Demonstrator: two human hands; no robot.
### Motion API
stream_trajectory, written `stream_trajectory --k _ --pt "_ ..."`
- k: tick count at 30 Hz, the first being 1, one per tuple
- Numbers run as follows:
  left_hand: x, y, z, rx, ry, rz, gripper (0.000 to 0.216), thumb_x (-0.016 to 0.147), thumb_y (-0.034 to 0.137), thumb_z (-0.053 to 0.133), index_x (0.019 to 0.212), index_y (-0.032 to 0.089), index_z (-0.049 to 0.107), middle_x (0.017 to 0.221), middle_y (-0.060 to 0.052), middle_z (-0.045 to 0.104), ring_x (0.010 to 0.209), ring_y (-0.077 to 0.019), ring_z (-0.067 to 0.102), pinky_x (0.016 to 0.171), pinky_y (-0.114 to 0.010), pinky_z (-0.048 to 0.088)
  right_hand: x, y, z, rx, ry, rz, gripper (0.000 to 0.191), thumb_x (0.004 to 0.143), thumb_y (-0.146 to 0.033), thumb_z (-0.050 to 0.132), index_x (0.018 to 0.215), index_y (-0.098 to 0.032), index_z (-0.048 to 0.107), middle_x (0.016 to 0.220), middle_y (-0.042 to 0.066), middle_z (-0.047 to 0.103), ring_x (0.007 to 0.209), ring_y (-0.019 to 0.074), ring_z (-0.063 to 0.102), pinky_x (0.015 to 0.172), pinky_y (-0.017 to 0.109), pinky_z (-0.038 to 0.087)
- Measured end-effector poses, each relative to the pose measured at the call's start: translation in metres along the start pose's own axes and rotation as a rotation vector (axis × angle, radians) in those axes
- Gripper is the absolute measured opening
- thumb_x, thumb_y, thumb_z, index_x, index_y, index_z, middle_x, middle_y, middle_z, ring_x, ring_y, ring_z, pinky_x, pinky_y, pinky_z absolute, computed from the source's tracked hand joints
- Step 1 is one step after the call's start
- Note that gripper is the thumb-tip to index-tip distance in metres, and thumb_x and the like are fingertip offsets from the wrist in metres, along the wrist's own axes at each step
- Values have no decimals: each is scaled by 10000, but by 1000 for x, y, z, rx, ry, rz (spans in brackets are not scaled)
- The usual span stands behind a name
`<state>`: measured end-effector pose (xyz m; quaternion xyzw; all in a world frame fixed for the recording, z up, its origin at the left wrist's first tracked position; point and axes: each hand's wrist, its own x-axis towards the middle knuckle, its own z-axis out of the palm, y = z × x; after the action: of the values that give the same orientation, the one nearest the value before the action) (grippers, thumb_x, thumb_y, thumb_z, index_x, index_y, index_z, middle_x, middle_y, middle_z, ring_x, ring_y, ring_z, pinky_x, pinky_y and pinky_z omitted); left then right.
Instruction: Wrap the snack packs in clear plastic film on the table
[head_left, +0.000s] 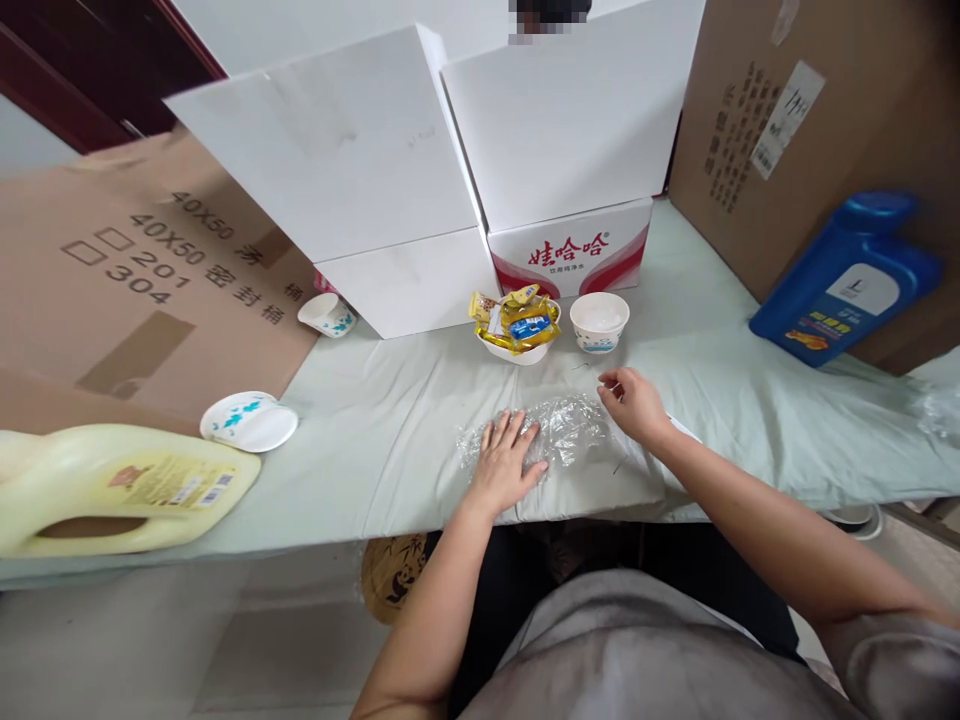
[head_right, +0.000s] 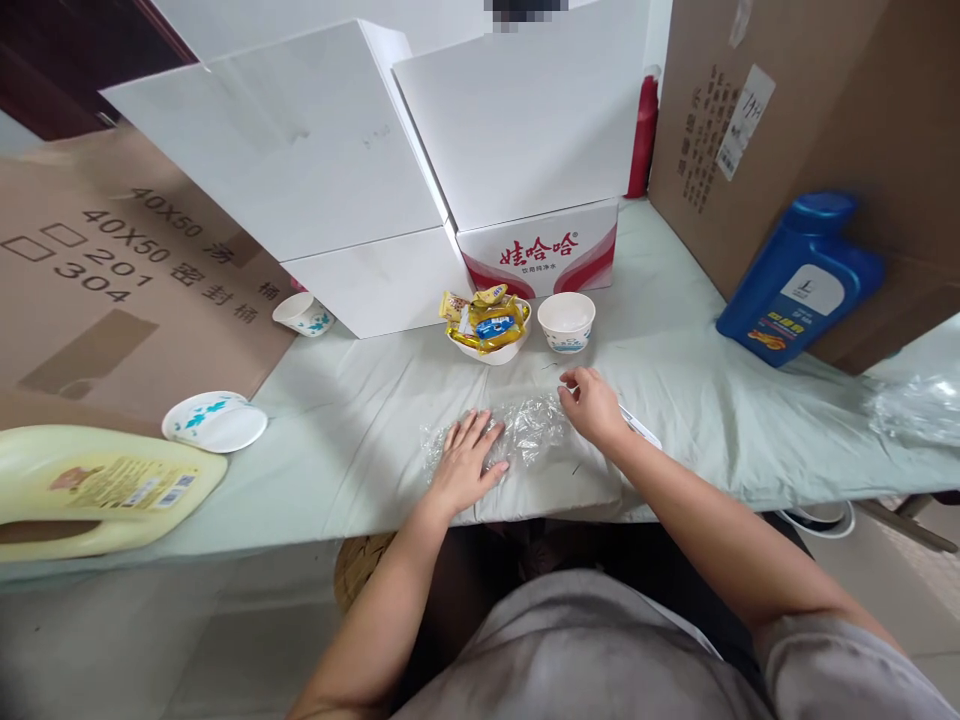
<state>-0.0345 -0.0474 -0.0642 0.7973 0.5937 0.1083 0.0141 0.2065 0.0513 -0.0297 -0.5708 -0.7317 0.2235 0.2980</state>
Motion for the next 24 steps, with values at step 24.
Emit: stream_trajectory --k 24 --pt "-5 -2 -6 29 -126 -16 685 872 511 545 1484 298 322 1595 -57 221 1474 -346 121 1162 -600 118 -54 -14 43 -349 -377 -681 738 858 -586 552 1432 -138 433 1500 173 392 1407 356 286 1122 541 250"
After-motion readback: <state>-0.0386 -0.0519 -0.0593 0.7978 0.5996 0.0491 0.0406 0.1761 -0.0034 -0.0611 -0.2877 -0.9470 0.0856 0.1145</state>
